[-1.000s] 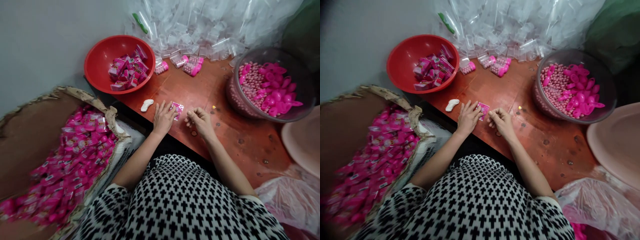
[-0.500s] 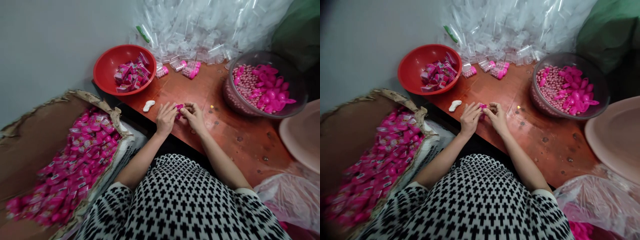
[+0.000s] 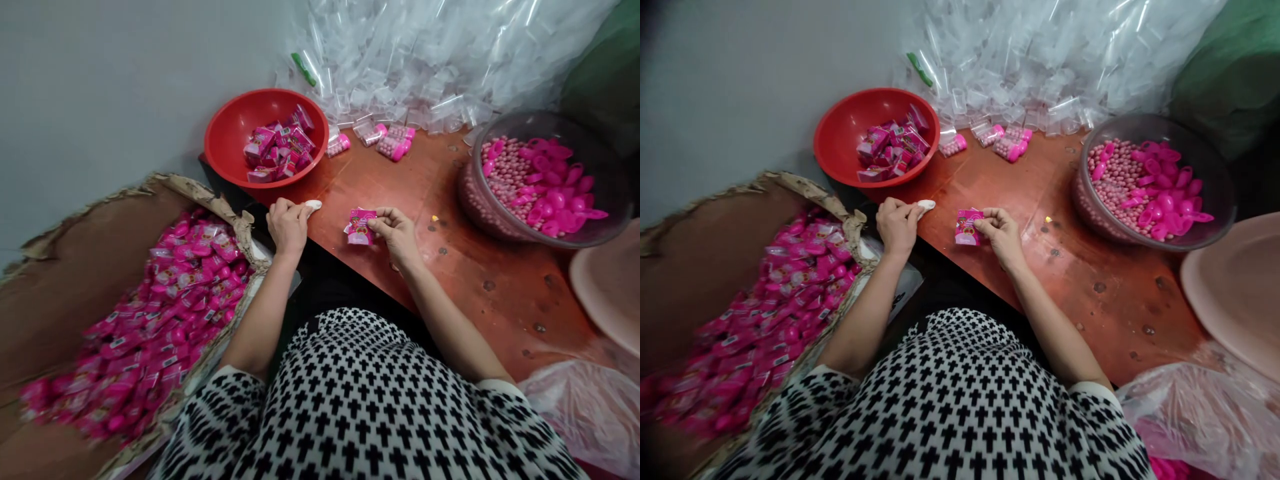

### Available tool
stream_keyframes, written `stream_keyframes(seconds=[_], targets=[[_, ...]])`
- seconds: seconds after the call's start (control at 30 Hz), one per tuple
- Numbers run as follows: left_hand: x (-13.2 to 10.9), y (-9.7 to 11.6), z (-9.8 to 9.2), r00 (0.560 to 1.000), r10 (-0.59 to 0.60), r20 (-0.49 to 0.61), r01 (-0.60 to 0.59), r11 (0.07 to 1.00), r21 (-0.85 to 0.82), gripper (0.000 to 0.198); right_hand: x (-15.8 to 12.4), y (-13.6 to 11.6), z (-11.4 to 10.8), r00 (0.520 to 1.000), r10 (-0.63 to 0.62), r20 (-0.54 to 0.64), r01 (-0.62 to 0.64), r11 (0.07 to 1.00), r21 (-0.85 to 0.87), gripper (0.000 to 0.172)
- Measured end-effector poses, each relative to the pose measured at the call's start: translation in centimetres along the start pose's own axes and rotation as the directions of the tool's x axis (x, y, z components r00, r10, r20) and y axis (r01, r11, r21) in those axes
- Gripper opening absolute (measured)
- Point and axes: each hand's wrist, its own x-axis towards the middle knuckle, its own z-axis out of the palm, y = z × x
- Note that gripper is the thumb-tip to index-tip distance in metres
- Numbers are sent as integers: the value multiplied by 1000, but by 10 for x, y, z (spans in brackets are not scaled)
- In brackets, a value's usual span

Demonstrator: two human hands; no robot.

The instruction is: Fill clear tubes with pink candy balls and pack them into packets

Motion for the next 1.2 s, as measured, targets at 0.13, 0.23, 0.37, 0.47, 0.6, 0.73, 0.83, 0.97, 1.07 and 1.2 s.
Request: stream_keyframes(seconds=[0.13,0.23,0.37,0.47,0.6,0.73,0.83,0.97,1.07,1.2], targets=[[-13,14,-8,995,-16,-102,-6,977,-214,19,2,-4,1,1000,26,-1,-26,1000,10,33],[-31,41,-13,990,-9,142,92,802,-590,44,5,-8,-2,999,35,38,-35,999,1,35],[-49,74,-9,752,103,651,594,324,-737,50,7,-13,-5,989,70,133,-65,997,-42,41],[-52,84,-4,679,49,733,719,155,-677,46,12,-17,-9,970,113,217,-85,987,-138,42],[-50,86,-2,674,-83,734,739,83,-669,42,42,-30,-18,953,50,300,66,929,-364,29],[-48,86,-4,625,-195,756,771,8,-636,40,108,-56,-24,964,-215,155,250,544,-801,19],[-45,87,-6,623,-272,733,747,-70,-661,41,156,-72,-19,956,-258,138,190,188,-964,31],[-39,85,-13,639,-306,705,707,-126,-696,39,179,-74,-5,981,-172,94,92,-21,-996,43],[-35,79,-20,617,-293,731,733,-124,-669,32,168,-66,0,999,-37,26,25,-20,-999,41],[-32,70,-22,617,-324,717,711,-162,-684,24,148,-64,-11,992,-32,124,121,-76,-990,43]])
